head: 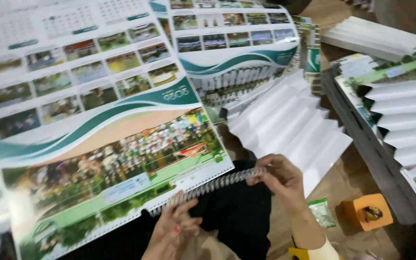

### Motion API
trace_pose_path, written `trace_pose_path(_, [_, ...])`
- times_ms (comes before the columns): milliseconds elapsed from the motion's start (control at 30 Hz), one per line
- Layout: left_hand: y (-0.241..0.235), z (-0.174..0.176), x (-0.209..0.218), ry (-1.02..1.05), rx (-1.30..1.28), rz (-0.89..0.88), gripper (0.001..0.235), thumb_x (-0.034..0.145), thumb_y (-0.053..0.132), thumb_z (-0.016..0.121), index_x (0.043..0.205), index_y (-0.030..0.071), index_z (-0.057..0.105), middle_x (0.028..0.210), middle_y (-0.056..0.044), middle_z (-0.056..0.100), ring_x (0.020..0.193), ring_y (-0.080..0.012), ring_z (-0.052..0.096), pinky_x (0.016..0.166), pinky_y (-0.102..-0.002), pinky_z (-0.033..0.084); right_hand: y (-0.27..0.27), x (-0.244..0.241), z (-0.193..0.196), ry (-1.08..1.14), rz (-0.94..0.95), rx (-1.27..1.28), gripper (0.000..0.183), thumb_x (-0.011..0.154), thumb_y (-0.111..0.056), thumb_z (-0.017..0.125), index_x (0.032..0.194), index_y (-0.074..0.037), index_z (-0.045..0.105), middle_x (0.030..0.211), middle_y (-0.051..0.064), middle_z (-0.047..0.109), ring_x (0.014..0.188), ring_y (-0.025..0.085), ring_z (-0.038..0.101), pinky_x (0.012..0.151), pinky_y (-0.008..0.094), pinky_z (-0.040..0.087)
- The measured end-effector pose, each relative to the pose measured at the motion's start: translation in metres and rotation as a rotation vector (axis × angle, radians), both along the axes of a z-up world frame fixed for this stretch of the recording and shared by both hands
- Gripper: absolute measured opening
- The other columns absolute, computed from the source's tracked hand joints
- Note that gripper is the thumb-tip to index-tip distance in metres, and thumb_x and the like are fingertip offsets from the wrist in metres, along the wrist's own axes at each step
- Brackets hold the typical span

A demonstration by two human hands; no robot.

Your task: The person sits on the floor and assembles wall calendars by inserting spiral wire bindings into the punched holes. They repeatedly pick up calendars, align the wire, and push it through the holes to secure the pages.

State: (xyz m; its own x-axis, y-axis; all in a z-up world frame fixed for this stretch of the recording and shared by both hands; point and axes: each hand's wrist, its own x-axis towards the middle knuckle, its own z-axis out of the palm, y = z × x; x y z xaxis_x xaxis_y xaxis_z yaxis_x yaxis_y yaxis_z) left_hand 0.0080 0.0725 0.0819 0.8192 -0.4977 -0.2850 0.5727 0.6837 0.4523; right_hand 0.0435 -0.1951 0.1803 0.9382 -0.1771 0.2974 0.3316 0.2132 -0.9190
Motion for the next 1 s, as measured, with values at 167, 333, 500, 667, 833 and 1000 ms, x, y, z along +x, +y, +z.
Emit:
trace_pose_path(167, [0.026,-0.004,-0.006,0.099,0.251,0.264,0.009,0.082,0.008,0.059,0.086,0.001,0.057,0.087,-0.018,0.066,0.071,-0.0226,0.064,0.062,-0.026,0.052,0.059,-0.010,-0.019,0.131,0.363,-0.208,0.015,0.087,-0.006,0.052,0.096,0.003,0.059,0.089,0.012,0.056,0.073,0.022,0.063,0.069,0.031,0.059])
trace_pose_path(333, [0.036,-0.002,-0.018,0.150,0.228,0.407,0.014,0.079,-0.005,0.058,0.092,-0.003,0.059,0.090,-0.018,0.065,0.084,-0.0292,0.065,0.074,-0.031,0.054,0.071,-0.019,-0.056,0.352,0.244,-0.164,0.017,0.083,-0.003,0.055,0.098,0.002,0.059,0.087,0.011,0.060,0.074,0.022,0.064,0.073,0.034,0.057])
trace_pose_path(500, [0.023,0.011,-0.016,0.244,0.278,0.437,0.014,0.074,-0.007,0.061,0.088,-0.005,0.060,0.095,-0.022,0.066,0.083,-0.0285,0.065,0.079,-0.031,0.053,0.077,-0.028,-0.083,0.492,0.117,0.279,0.020,0.082,0.000,0.053,0.102,0.001,0.055,0.093,0.013,0.056,0.079,0.021,0.058,0.075,0.036,0.052])
trace_pose_path(667, [0.008,0.033,-0.012,0.318,0.422,0.387,0.037,0.071,-0.005,0.065,0.108,-0.004,0.060,0.094,-0.017,0.066,0.083,-0.0234,0.064,0.078,-0.027,0.052,0.083,-0.036,-0.096,0.849,-0.006,0.547,0.039,0.081,-0.020,0.057,0.117,-0.009,0.050,0.101,0.006,0.057,0.091,0.017,0.057,0.080,0.030,0.047])
trace_pose_path(833, [-0.001,0.026,-0.012,0.287,0.384,0.364,0.045,0.073,-0.005,0.062,0.117,-0.003,0.053,0.098,-0.022,0.065,0.085,-0.0247,0.064,0.081,-0.030,0.052,0.090,-0.036,-0.088,0.890,-0.025,0.338,0.041,0.080,-0.022,0.056,0.116,-0.004,0.052,0.102,0.010,0.058,0.086,0.020,0.056,0.070,0.031,0.046])
trace_pose_path(1000, [0.000,0.023,-0.012,0.273,0.317,0.371,0.030,0.074,-0.004,0.060,0.103,-0.007,0.052,0.100,-0.029,0.064,0.086,-0.0294,0.064,0.084,-0.035,0.052,0.089,-0.038,-0.087,0.833,0.080,0.265,0.035,0.084,-0.019,0.053,0.113,0.002,0.054,0.091,0.013,0.061,0.067,0.016,0.056,0.052,0.027,0.044])
